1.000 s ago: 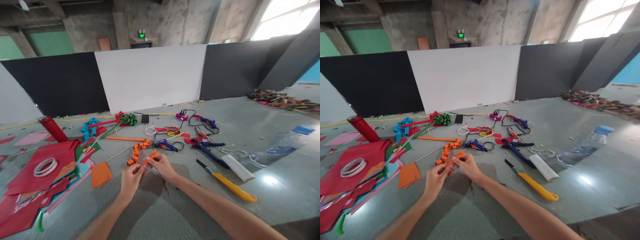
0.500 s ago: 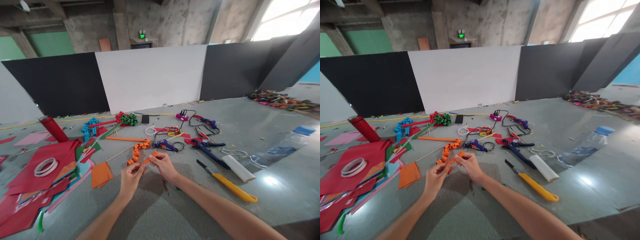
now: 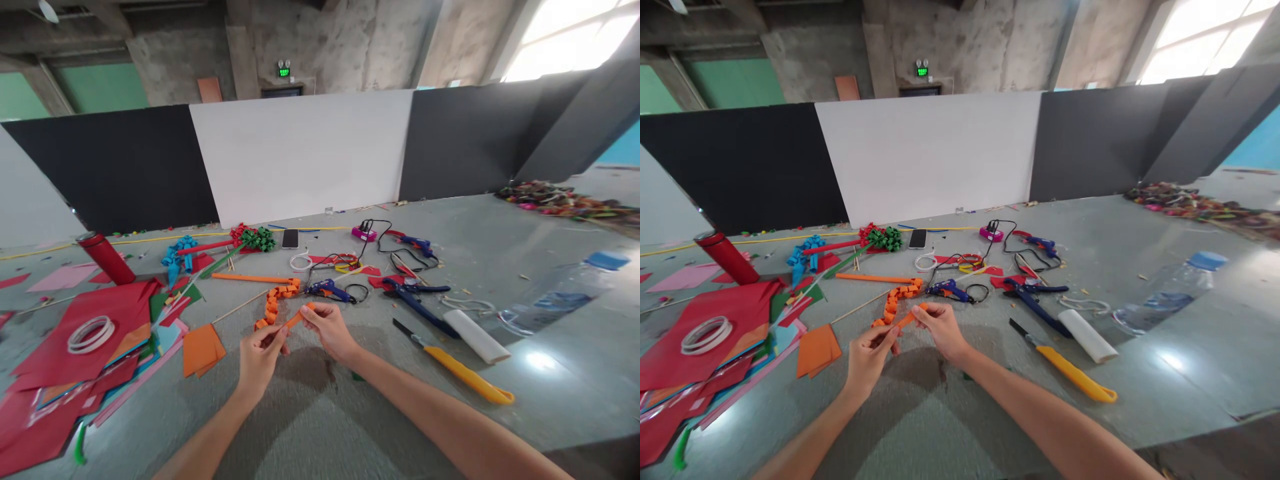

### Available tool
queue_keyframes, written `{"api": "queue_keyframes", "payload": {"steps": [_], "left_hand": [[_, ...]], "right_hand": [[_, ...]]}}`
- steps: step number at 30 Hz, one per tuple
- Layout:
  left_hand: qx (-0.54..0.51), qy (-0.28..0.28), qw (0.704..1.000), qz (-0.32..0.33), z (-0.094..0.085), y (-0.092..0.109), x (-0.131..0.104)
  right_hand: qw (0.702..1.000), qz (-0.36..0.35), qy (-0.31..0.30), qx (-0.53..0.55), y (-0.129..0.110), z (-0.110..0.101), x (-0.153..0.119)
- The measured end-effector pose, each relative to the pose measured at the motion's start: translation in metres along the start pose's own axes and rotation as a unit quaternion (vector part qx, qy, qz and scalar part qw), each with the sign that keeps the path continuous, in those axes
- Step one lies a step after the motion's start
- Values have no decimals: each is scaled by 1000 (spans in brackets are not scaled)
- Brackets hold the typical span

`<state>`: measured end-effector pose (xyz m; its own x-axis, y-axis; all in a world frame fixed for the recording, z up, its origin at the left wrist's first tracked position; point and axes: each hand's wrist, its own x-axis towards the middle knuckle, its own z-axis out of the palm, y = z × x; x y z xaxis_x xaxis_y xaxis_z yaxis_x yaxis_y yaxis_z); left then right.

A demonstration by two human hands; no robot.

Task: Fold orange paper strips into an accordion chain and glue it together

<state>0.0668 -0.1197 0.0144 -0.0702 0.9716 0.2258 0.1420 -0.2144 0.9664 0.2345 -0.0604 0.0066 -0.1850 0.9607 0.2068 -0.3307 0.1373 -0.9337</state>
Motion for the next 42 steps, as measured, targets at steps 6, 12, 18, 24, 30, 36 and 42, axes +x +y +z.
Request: {"api": "queue_keyframes", "payload": {"steps": [6, 12, 18, 24, 30, 36, 42], "left_hand": [[-5, 1, 1000, -2, 1, 2, -1], [-6, 10, 1000, -2, 1, 3, 0], [-7, -6, 1000, -5, 1, 1, 0], [-42, -12, 999, -2, 5, 3, -3], [-61, -13, 998, -18, 5, 2, -1], [-74, -11, 997, -24, 3, -3, 1], [-71, -20, 997, -27, 4, -4, 2]], "right_hand": [[1000, -6, 5, -22, 0, -2, 0], [1000, 4, -12, -5, 7, -1, 1], [997, 12, -65, -40, 7, 5, -4], [994, -9, -93, -62, 2, 5, -6], [992, -15, -98, -79, -1, 8, -7], [993, -31, -61, -100, 0, 5, -5], [990, -37, -70, -113, 0, 4, -3]]}}
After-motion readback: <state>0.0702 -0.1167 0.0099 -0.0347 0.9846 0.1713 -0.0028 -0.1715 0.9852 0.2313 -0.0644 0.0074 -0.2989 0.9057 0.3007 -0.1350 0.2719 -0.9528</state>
